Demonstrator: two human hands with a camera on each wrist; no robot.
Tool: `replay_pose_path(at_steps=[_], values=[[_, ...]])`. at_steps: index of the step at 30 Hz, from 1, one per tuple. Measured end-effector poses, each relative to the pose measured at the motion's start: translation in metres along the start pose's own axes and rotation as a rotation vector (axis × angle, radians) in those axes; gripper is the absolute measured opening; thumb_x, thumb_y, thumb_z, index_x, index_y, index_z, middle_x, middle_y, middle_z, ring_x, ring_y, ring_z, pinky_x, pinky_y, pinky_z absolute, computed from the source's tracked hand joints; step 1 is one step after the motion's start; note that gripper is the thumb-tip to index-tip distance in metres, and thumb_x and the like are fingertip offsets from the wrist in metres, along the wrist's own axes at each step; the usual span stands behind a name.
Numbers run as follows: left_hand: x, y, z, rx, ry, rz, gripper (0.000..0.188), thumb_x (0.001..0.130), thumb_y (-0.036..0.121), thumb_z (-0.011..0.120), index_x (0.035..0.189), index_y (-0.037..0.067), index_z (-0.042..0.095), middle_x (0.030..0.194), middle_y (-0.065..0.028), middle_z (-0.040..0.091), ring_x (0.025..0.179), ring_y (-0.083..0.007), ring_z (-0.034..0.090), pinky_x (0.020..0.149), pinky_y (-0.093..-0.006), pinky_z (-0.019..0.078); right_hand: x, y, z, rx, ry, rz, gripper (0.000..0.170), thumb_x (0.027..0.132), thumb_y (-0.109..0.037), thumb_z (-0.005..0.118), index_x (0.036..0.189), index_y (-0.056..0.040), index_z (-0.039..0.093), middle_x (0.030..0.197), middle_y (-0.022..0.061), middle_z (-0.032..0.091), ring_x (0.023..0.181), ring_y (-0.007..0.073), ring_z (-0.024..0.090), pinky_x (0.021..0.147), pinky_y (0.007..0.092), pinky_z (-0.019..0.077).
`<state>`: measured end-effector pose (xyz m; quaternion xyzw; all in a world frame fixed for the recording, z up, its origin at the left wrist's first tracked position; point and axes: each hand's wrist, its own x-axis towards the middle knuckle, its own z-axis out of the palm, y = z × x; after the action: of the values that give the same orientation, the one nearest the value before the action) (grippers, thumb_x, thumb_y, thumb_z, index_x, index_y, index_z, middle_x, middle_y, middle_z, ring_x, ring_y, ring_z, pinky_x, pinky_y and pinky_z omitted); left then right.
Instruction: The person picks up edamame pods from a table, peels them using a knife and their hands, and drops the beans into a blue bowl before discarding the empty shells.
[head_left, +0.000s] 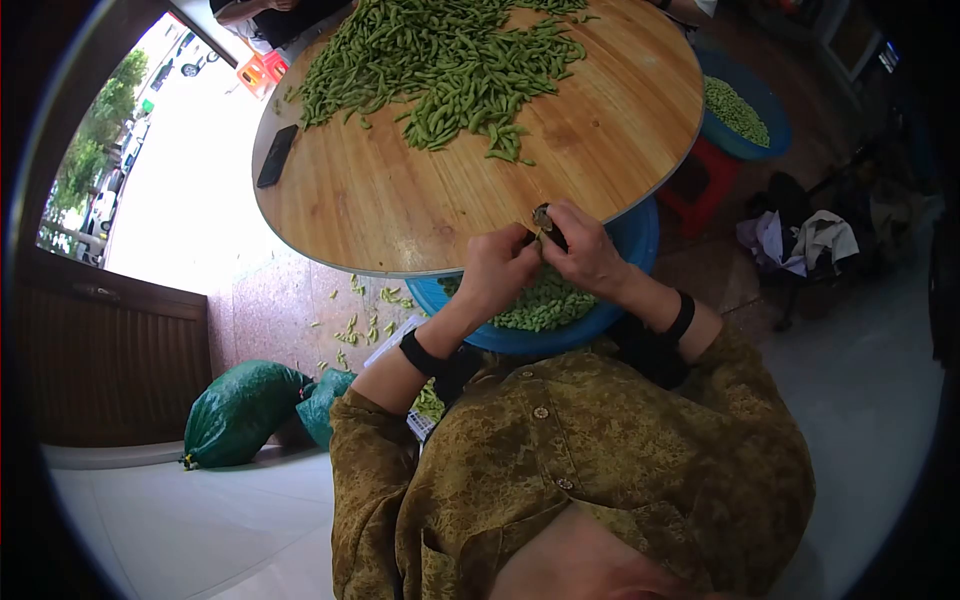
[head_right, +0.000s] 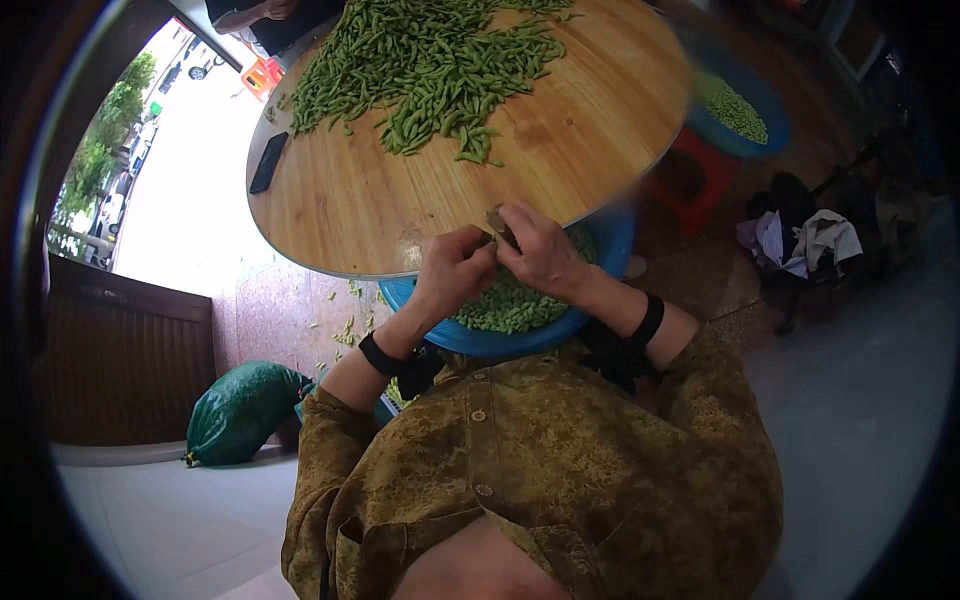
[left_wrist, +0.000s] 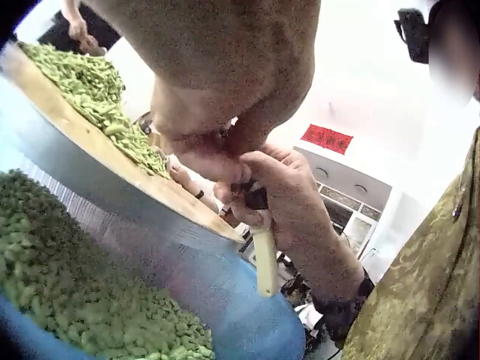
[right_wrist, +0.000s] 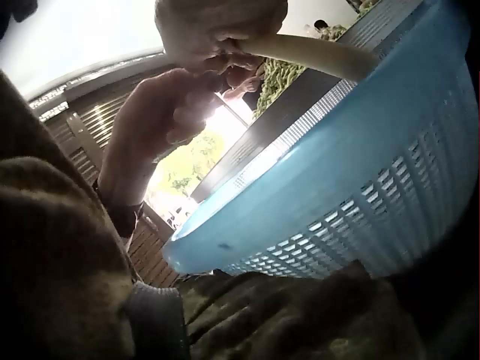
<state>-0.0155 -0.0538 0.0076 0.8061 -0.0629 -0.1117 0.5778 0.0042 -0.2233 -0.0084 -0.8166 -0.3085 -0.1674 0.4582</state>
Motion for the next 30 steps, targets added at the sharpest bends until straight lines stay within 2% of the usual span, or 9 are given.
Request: replay_pose_path(at_steps=[10,12,14,19,20,23,25,27,30], values=[[-0.032,0.008,-0.018,0.178,-0.06,0.024,0.013,0.082,0.01,0.058,0.079,-0.003,0.058,0.058,-0.0083,0.055,0.049,-0.0137,0.053,0.048,-0.03,0.0436,-0.002,0.004,0.005,0.013,-0.233,0.262,0.022,0.075,-0.01,0.06,0.092,0.0008,0.051,0.076,0.024,0.057,0.075,0.0416,0.058,0.064,0.0454,0.0449],[-0.053,0.007,-0.047,0.51,-0.144,0.319,0.012,0.082,0.009,0.059,0.077,-0.003,0.058,0.059,-0.0144,0.055,0.053,-0.025,0.056,0.053,-0.0338,0.0455,-0.001,0.005,-0.011,0.088,-0.353,0.254,0.022,0.075,-0.013,0.061,0.091,0.0007,0.052,0.076,0.0236,0.058,0.075,0.0408,0.058,0.064,0.0453,0.0448],[-0.083,0.001,-0.086,0.898,-0.286,0.249,0.008,0.081,0.006,0.059,0.079,-0.002,0.061,0.068,-0.0209,0.058,0.066,-0.0377,0.06,0.061,-0.0421,0.0477,-0.007,0.008,-0.019,0.171,-0.463,0.237,0.022,0.076,-0.015,0.061,0.089,0.0005,0.054,0.075,0.0233,0.058,0.076,0.04,0.059,0.064,0.0451,0.0448],[-0.083,0.008,-0.122,1.318,-0.532,0.118,0.012,0.077,0.01,0.064,0.084,0.0,0.066,0.074,-0.0209,0.059,0.075,-0.0389,0.06,0.066,-0.0431,0.0495,-0.005,-0.001,-0.031,-0.042,-0.65,0.203,0.026,0.077,-0.02,0.063,0.087,0.0031,0.056,0.074,0.0218,0.058,0.075,0.0388,0.06,0.064,0.0423,0.0448],[-0.065,0.02,-0.113,1.134,-0.362,0.085,0.012,0.077,0.011,0.064,0.08,0.0,0.066,0.077,-0.0204,0.058,0.077,-0.0376,0.06,0.065,-0.0427,0.0493,-0.005,0.0,-0.029,-0.042,-0.649,0.203,0.026,0.077,-0.02,0.063,0.087,0.0031,0.056,0.074,0.0218,0.058,0.075,0.0388,0.06,0.064,0.0423,0.0448],[0.015,0.012,-0.096,0.95,-0.1,0.491,0.016,0.08,0.011,0.063,0.092,0.0,0.063,0.086,-0.02,0.059,0.079,-0.0385,0.059,0.069,-0.0434,0.0487,0.0,0.005,-0.023,0.057,-0.519,0.278,0.025,0.082,-0.021,0.061,0.089,0.0021,0.055,0.071,0.017,0.06,0.066,0.0295,0.061,0.058,0.0373,0.0457],[0.07,0.012,-0.075,0.928,0.007,0.492,0.022,0.08,0.01,0.063,0.1,0.001,0.062,0.093,-0.0189,0.059,0.085,-0.0381,0.058,0.073,-0.0433,0.0479,0.002,0.004,-0.021,0.517,-0.411,0.633,0.021,0.089,-0.022,0.057,0.09,-0.0014,0.056,0.065,0.0076,0.056,0.055,0.0157,0.057,0.049,0.0302,0.044],[0.12,-0.011,-0.064,0.875,0.082,0.644,0.02,0.081,0.012,0.062,0.098,0.001,0.062,0.097,-0.0174,0.059,0.092,-0.0382,0.057,0.076,-0.0436,0.0472,0.005,0.005,-0.027,0.599,-0.416,0.703,0.019,0.091,-0.022,0.054,0.092,-0.0027,0.056,0.065,0.0038,0.053,0.053,0.0109,0.052,0.045,0.0262,0.0414],[0.153,-0.026,-0.053,1.098,0.075,0.438,0.018,0.082,0.014,0.06,0.096,0.002,0.06,0.103,-0.0167,0.058,0.094,-0.0381,0.056,0.078,-0.0436,0.0463,0.005,0.009,-0.031,0.816,-0.362,0.84,0.018,0.093,-0.021,0.051,0.098,-0.0041,0.055,0.066,0.0004,0.05,0.051,0.0065,0.047,0.042,0.0213,0.0376]])
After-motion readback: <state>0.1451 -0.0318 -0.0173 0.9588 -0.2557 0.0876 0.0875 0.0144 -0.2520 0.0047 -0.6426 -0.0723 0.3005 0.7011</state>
